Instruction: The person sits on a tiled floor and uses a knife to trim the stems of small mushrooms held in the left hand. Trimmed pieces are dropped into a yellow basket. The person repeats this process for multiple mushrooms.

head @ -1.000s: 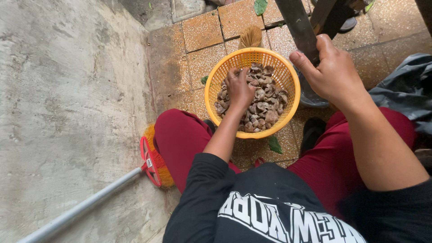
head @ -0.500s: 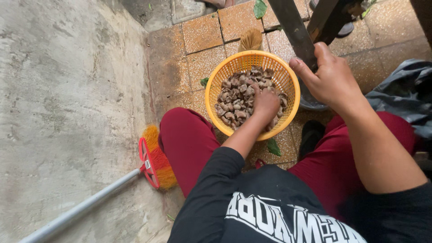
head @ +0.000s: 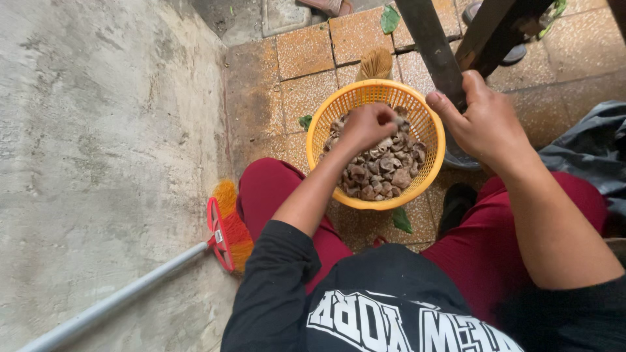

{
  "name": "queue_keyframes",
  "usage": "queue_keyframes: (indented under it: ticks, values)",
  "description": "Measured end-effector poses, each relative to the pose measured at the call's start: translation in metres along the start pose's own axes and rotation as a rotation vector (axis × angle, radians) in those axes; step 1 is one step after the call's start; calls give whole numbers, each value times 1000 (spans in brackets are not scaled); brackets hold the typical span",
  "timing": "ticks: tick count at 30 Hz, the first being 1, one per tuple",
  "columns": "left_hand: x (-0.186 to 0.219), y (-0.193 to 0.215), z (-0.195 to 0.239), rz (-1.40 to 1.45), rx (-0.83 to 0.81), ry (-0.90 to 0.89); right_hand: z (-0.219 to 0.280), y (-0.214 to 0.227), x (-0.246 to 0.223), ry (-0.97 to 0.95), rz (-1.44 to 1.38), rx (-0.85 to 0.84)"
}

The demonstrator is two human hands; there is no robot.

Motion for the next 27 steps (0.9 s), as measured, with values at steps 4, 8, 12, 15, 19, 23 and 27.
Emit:
queue_keyframes:
  ticks: [4,8,12,15,19,23,27]
  values:
    - [-13,4,-10,-20,450,-105,-3,-1,-5,-4,-56,-6]
    - [-25,-64,-9,20,229,-119,-5,-3,-9,2,-33,-10]
    - [-34,-131,6,-697,87,-368,-2,3,-6,13,-17,15]
    - [-41,-155,15,-803,99,-448,-1,10,-5,12,-35,29]
    - [-47,-160,0,-644,233,-390,3,20,-4,20,-45,24]
    - [-53,-155,-26,-627,251,-476,4,24,-5,-50,-53,-8]
    - [-61,-152,-34,-685,77,-400,5,24,-7,-25,-18,0]
Point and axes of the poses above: each hand's wrist, its own z-axis away from the middle knuckle, its own y-axis out of the back of the hand, x = y × z, the point moved 2 cm from there along -z, towards the middle knuckle, and after that the axes turned 10 degrees about x, right-handed, at the moved point
